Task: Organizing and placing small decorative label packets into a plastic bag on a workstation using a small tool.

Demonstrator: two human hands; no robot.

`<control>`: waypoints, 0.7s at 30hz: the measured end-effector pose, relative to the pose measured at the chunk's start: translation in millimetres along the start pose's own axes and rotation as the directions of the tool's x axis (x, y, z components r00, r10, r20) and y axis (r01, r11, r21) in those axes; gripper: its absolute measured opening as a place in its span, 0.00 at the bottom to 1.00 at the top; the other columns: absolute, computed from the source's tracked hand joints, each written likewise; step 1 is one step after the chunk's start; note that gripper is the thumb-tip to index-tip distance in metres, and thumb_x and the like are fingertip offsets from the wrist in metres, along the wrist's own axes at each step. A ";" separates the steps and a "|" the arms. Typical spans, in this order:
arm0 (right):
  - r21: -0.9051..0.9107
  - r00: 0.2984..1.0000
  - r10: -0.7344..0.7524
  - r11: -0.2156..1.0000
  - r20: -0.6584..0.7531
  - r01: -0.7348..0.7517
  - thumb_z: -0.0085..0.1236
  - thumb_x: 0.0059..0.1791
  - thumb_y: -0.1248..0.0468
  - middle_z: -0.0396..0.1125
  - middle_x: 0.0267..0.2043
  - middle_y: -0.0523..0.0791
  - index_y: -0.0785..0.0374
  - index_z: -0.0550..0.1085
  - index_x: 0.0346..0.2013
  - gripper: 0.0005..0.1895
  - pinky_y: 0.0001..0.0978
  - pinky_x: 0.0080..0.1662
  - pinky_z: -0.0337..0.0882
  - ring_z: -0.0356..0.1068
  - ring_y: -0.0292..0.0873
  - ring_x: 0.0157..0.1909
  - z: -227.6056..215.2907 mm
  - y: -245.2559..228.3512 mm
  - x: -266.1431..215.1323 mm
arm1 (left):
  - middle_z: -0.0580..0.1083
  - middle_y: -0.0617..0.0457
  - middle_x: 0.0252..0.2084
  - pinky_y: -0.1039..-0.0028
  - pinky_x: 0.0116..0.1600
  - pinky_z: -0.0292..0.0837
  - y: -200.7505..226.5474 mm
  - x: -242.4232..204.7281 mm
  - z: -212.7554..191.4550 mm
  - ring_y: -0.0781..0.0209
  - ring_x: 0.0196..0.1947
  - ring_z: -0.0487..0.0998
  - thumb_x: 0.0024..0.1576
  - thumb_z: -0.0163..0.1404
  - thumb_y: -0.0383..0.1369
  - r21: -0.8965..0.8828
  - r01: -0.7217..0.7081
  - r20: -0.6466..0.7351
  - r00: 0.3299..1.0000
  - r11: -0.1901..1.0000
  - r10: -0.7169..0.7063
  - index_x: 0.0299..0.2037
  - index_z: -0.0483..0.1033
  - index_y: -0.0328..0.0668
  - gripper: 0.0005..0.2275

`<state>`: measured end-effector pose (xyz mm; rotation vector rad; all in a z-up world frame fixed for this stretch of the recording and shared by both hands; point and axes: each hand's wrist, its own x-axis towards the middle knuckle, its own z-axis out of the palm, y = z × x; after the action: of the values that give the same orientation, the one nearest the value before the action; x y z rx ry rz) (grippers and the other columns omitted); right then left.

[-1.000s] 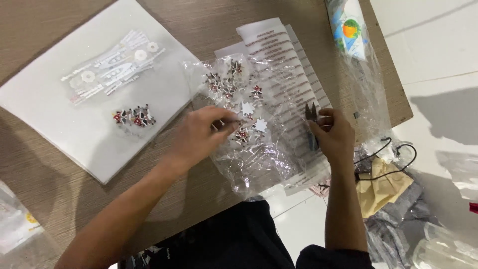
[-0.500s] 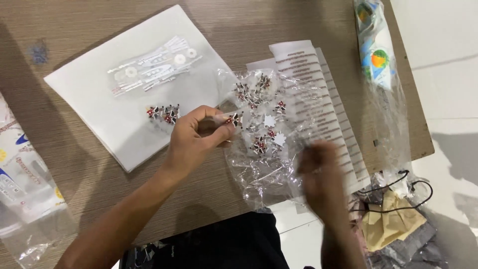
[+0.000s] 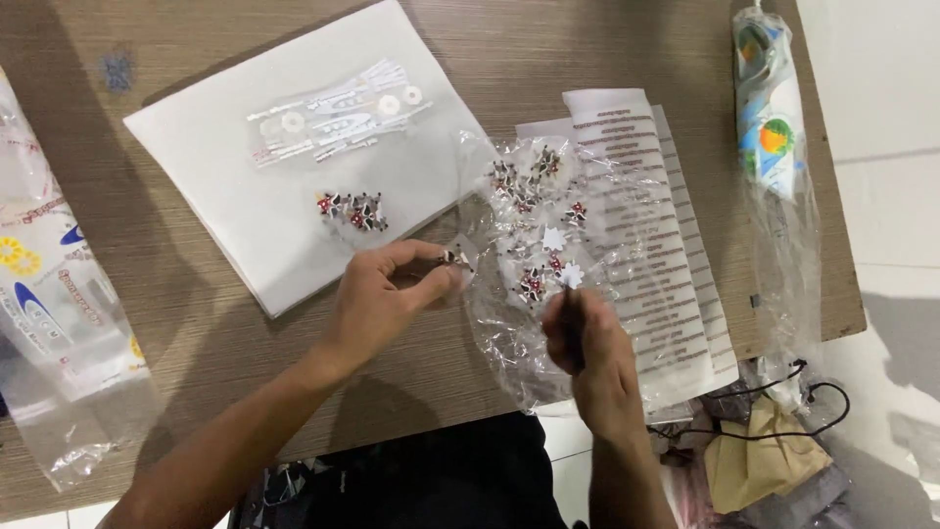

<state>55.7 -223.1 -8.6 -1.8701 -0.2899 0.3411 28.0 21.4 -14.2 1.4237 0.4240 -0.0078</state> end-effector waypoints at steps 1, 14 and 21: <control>0.170 0.995 0.080 0.981 0.066 -0.090 0.24 0.57 0.38 0.55 0.21 0.42 0.64 0.71 0.33 0.36 0.27 0.24 0.57 0.55 0.36 0.19 7.1 -1.5 2.8 | 0.81 0.33 0.36 0.68 0.37 0.86 -0.3 0.3 0.2 0.53 0.37 0.84 0.52 0.61 0.26 -0.004 0.020 0.016 1.000 1.000 -0.020 0.41 0.82 0.28 0.10; 0.314 0.951 0.214 0.908 0.223 -0.278 0.42 0.60 0.52 0.56 0.21 0.46 0.69 0.73 0.35 0.23 0.25 0.25 0.56 0.54 0.38 0.22 53.1 1.6 22.5 | 0.81 0.29 0.37 0.67 0.32 0.87 2.8 1.9 -9.8 0.46 0.35 0.86 0.54 0.60 0.27 -0.010 0.039 0.005 0.999 0.999 -0.039 0.42 0.82 0.25 0.11; 0.477 0.913 0.365 0.779 0.181 -0.406 0.45 0.60 0.52 0.50 0.20 0.43 0.67 0.72 0.35 0.21 0.22 0.19 0.49 0.47 0.34 0.17 66.4 6.1 18.3 | 0.81 0.29 0.35 0.67 0.30 0.87 6.6 -2.9 -9.0 0.46 0.35 0.85 0.54 0.60 0.28 0.010 0.017 0.006 1.000 1.000 -0.017 0.43 0.81 0.23 0.12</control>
<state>48.0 -160.1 -36.1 -1.3771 0.1379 0.7045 24.5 30.4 -7.9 1.4294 0.4316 -0.0285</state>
